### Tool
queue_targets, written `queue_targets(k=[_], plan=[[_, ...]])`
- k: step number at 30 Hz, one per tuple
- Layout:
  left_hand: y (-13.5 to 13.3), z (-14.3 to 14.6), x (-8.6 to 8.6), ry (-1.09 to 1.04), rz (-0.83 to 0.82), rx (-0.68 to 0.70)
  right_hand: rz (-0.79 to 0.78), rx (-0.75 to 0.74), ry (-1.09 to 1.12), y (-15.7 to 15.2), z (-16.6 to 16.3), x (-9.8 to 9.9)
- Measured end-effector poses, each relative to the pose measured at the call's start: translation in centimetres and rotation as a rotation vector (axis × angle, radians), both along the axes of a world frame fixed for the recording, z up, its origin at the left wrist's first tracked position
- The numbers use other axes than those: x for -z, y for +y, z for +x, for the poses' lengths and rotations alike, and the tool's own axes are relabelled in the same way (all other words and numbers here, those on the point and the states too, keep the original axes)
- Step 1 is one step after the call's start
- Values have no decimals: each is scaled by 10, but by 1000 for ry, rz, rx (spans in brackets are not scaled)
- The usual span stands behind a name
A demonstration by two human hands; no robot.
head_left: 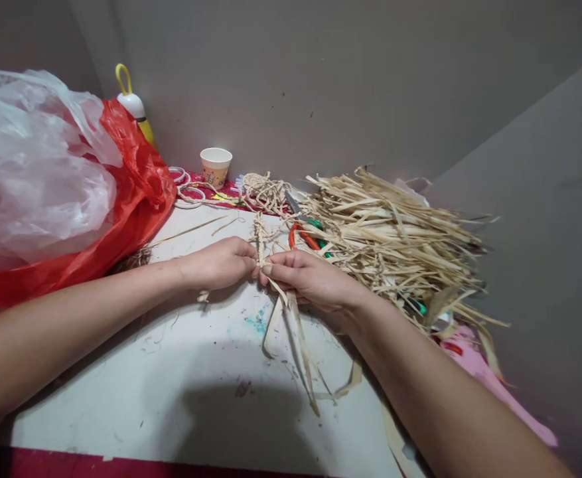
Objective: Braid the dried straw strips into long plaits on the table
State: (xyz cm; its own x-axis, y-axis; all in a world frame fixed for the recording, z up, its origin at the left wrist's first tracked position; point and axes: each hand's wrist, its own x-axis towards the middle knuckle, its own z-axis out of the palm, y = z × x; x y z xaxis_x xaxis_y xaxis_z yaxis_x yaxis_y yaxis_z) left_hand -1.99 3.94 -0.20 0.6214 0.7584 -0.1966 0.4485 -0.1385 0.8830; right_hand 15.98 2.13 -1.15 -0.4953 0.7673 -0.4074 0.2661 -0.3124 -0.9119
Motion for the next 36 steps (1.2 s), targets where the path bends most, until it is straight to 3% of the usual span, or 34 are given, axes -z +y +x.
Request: queue_targets(k=[3,8,15,19,23,26,28,30,36], plan=[[0,2,2,-14,-73,-62,71,-52,-83,1,2,1],[-2,5,5,-68,-312,-107,333,-133,-264,-1,3,1],[-7,10,6,-55,-240,-228,441,-152,-371,-3,6,-8],[-9,10,6,-34,-161,-207,334,-129,-385,-1,11,-11],[-11,9,4,-61,-87,-178,62,40,-163,-6,1,-14],[-12,8,6,-100,-133,-148,-97,163,-1,-14,-15,-13],[-13,7,8,-142,-197,-136,-96,198,-15,-20,-23,-11],[-13,7,10,-183,-236,-159,11,190,-134,-26,-28,-9],[-14,9,6,-245,-286,-239,636,100,-652,-31,-30,1]])
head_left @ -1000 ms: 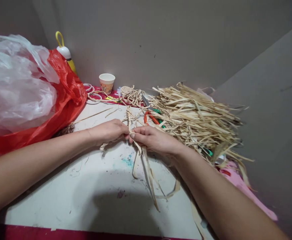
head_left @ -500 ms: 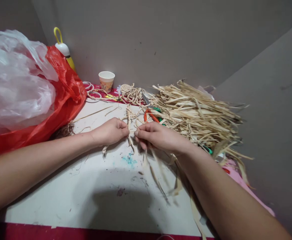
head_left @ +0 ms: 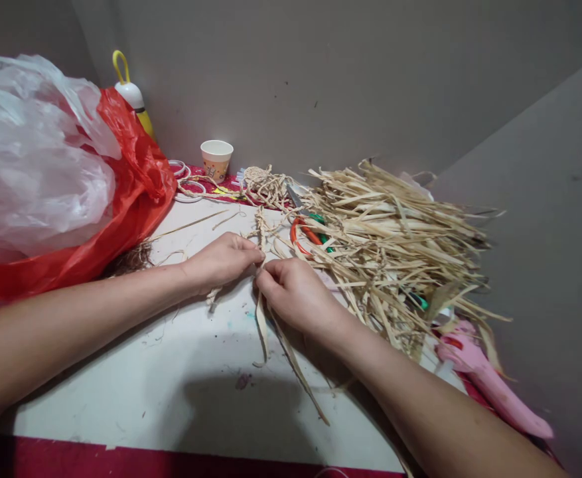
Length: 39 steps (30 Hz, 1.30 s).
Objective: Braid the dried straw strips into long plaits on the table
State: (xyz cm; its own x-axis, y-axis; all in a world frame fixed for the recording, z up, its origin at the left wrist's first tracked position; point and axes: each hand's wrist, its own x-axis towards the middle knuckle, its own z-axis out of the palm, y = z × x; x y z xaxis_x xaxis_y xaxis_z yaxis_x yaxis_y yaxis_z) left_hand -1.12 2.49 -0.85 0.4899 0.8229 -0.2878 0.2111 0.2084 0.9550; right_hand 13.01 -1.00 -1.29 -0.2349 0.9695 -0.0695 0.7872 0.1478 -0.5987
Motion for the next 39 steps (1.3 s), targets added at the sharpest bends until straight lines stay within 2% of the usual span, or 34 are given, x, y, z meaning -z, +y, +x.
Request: queue_targets(k=[2,5,8,10,13,15,19,21,25,31,34,39], plan=[[-1,0,-2,3,-10,3,87,-29,-141,-3,-2,2],[0,-1,-4,21,-45,10,92,-106,-273,-13,-5,-6],[3,-3,-6,3,-73,32,-28,-255,-110,-20,-3,-24],[5,-5,-9,-21,-79,42,-8,-169,117,-17,4,-35],[6,-8,-11,-65,-95,72,176,174,394,-1,19,-38],[6,-8,-11,-98,-109,85,36,187,496,12,25,-30],[6,-9,-7,-138,-86,121,-438,12,626,21,21,-13],[6,-9,-6,-129,-67,118,-555,-11,679,20,17,-11],[7,-9,-7,-98,-40,159,-635,-3,718,20,18,-13],[7,-9,-7,-27,1,173,-786,-68,807,30,28,-9],[6,-9,-5,64,150,189,-795,-48,841,31,25,-5],[2,-11,-10,317,396,219,-700,52,816,26,16,0]])
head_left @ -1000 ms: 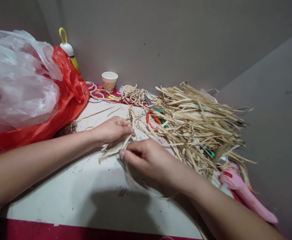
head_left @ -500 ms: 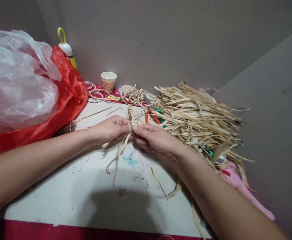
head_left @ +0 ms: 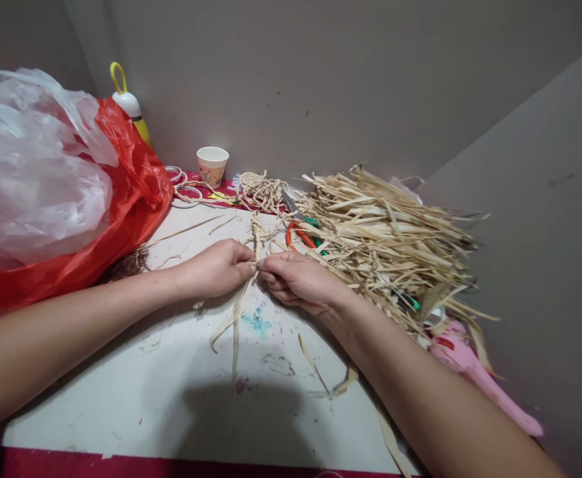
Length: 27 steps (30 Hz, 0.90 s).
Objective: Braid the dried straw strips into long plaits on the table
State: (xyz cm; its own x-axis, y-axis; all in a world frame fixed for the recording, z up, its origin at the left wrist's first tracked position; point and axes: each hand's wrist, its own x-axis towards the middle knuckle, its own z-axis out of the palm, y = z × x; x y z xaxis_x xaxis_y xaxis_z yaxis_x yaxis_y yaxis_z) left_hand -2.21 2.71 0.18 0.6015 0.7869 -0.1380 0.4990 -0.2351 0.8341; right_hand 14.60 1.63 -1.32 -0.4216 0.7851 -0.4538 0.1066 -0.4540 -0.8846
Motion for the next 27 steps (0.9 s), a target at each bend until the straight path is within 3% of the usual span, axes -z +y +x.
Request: queue_targets(k=[5,11,17,23,25,27], plan=[[-4,1,-12,211,139,37,24,78,-69,-4,-5,2],[-24,11,-19,505,324,24,-64,122,84,-7,-6,0],[-35,17,-13,800,433,137,-109,154,148,-11,-9,0],[-55,12,-2,642,640,261,-120,120,146,-9,-8,-1],[-60,10,-8,508,585,322,-132,97,157,-8,-6,-2],[-55,8,-18,305,493,232,-126,96,192,-6,-4,-3]])
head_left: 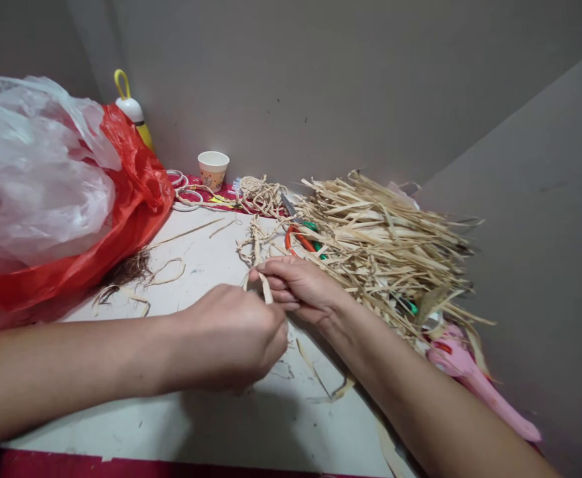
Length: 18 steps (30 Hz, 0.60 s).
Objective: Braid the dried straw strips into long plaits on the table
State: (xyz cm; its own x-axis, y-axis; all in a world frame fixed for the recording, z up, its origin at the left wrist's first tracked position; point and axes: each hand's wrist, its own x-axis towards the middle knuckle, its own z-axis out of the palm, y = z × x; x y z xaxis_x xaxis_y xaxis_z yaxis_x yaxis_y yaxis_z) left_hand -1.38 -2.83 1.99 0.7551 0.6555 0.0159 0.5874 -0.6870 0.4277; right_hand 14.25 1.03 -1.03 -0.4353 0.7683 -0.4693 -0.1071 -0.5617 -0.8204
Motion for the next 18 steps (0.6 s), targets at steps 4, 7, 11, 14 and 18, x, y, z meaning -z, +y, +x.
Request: queue_targets(k=[4,7,11,14,18], plan=[[33,-6,-8,-691,-169,-482,7,-13,55,3,3,-1],[53,-6,6,-815,-774,-587,20,-33,92,5,3,0],[52,-1,23,-817,-1182,-469,43,-80,109,7,4,3],[47,0,24,-762,-1154,-468,33,-123,89,8,7,4],[51,-4,22,-610,-943,-429,50,-201,9,10,11,3]])
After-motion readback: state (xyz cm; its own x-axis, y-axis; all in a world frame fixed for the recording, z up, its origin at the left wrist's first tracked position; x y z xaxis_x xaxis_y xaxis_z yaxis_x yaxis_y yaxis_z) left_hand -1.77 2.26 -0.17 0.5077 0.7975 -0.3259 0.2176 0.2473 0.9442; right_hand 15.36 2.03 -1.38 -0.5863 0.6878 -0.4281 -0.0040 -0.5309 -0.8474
